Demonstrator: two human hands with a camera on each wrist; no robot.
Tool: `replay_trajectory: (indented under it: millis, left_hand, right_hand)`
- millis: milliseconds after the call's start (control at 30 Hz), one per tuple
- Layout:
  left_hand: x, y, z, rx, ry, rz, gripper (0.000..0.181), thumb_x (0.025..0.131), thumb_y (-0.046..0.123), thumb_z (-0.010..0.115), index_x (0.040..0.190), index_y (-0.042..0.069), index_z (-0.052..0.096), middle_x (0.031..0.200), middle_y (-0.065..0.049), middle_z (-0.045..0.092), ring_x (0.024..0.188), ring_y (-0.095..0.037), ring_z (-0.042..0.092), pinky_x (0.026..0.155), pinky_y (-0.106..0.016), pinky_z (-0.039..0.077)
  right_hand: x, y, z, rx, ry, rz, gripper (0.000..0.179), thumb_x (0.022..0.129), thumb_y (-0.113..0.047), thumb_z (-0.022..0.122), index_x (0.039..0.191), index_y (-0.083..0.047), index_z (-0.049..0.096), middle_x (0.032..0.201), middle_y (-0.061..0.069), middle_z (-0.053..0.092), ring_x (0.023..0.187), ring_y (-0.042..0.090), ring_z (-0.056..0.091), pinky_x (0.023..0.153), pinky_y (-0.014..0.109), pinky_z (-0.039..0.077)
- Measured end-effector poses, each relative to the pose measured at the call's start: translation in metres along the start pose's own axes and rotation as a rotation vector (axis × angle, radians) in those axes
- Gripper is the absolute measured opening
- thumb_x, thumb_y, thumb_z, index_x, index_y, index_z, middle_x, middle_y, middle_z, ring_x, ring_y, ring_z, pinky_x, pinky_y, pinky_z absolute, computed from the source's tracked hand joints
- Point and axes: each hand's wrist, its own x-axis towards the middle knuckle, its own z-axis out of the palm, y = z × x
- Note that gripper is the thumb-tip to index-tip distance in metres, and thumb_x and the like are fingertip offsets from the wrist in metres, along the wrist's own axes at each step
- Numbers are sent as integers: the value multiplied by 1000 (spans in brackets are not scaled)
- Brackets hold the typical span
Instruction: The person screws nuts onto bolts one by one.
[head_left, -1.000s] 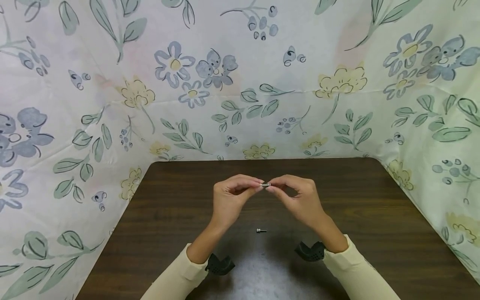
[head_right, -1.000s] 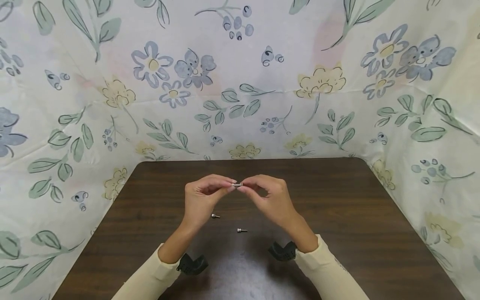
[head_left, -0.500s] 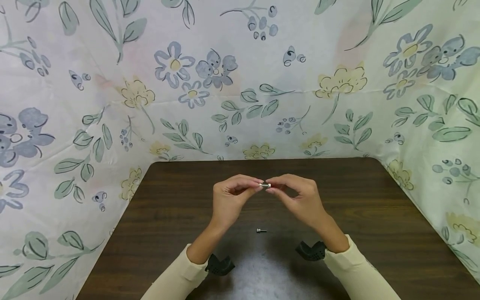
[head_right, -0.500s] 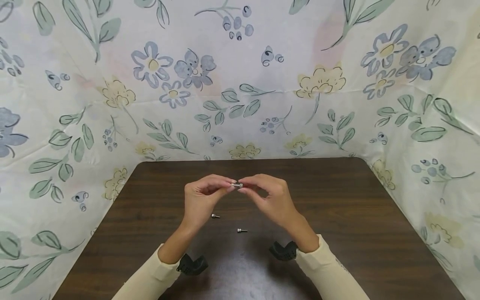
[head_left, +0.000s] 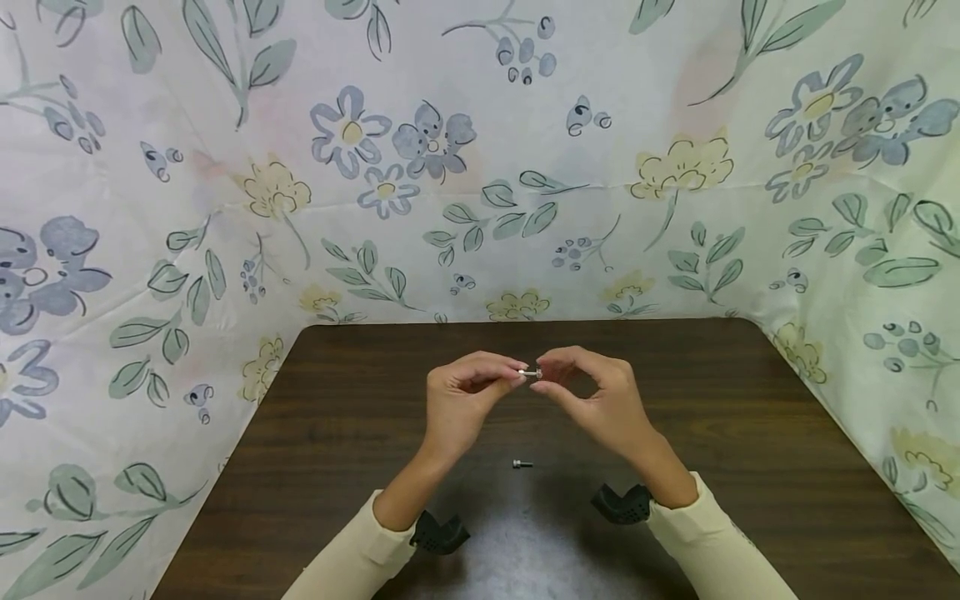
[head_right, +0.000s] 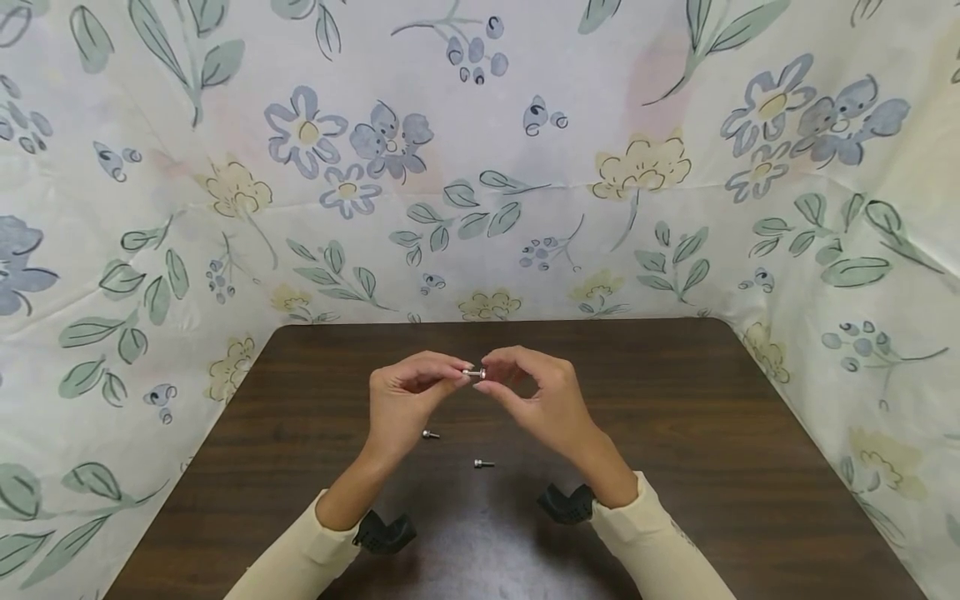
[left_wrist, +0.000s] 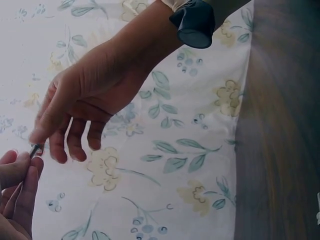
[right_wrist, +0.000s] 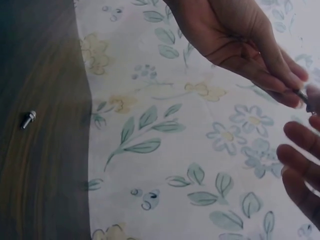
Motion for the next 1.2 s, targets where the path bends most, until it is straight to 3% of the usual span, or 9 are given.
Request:
replay_trajectory:
  millis: [67, 267, 467, 733, 867, 1000, 1200]
  left_hand:
    - [0, -1, 0, -1, 1, 0, 7, 82, -8, 79, 86, -2, 78, 94, -16, 75, 87, -28, 74, 75, -37, 63]
    - [-2, -2, 0, -9, -1, -4, 8, 82, -9, 79, 86, -3, 78, 94, -17, 75, 88, -28, 74, 76, -38, 63]
    - [-2, -1, 1, -12, -1, -6, 8, 82, -8, 79, 87, -2, 78, 95, -17, 75, 89, -29, 74, 77, -40, 63]
    - [-2, -2, 2, -3, -2, -10, 7, 82, -7, 80, 85, -1, 78, 95, -16, 75, 88, -28, 74, 76, -39, 63]
    - [-1, -3, 0, 9, 21, -8, 7, 82, -8, 80, 85, -2, 78, 94, -15, 75, 88, -28, 74, 76, -37, 63]
    - [-1, -3, -2, 14, 27, -7, 7, 82, -8, 80, 85, -2, 78, 94, -15, 75, 88, -29, 74, 78, -38, 63]
    - [-1, -3, -1, -21, 1, -5, 6, 82, -9, 79, 84, -3, 77, 95, -18, 75, 89, -29, 74, 79, -39, 62]
  right_hand:
    - [1, 0, 0, 7, -4, -21, 28, 79, -3, 86, 105, -5, 74, 91, 4, 75, 75, 13, 69, 64, 26, 58]
    - [2, 0, 1, 4, 2, -57, 19, 90, -20, 79, 102, -6, 76, 92, 5, 75, 74, 13, 68, 65, 25, 58]
    - [1, 1, 2, 2, 8, -50, 23, 81, 1, 84, 101, -7, 76, 90, 3, 75, 73, 12, 67, 66, 21, 56]
    - [-2, 0, 2, 2, 13, 17, 12, 90, 1, 75, 92, -11, 76, 80, -1, 72, 70, 11, 68, 67, 20, 56]
    - [-2, -1, 2, -13, 21, 34, 20, 87, -2, 79, 106, -8, 75, 87, 0, 74, 75, 12, 69, 65, 23, 57]
    - [0, -1, 2, -24, 22, -19, 40, 78, 1, 86, 115, -4, 72, 94, 3, 74, 81, 16, 69, 64, 27, 58]
    - [2, 1, 3, 7, 40, -102, 19, 90, -16, 80, 103, -3, 76, 94, 8, 74, 77, 17, 65, 69, 19, 53]
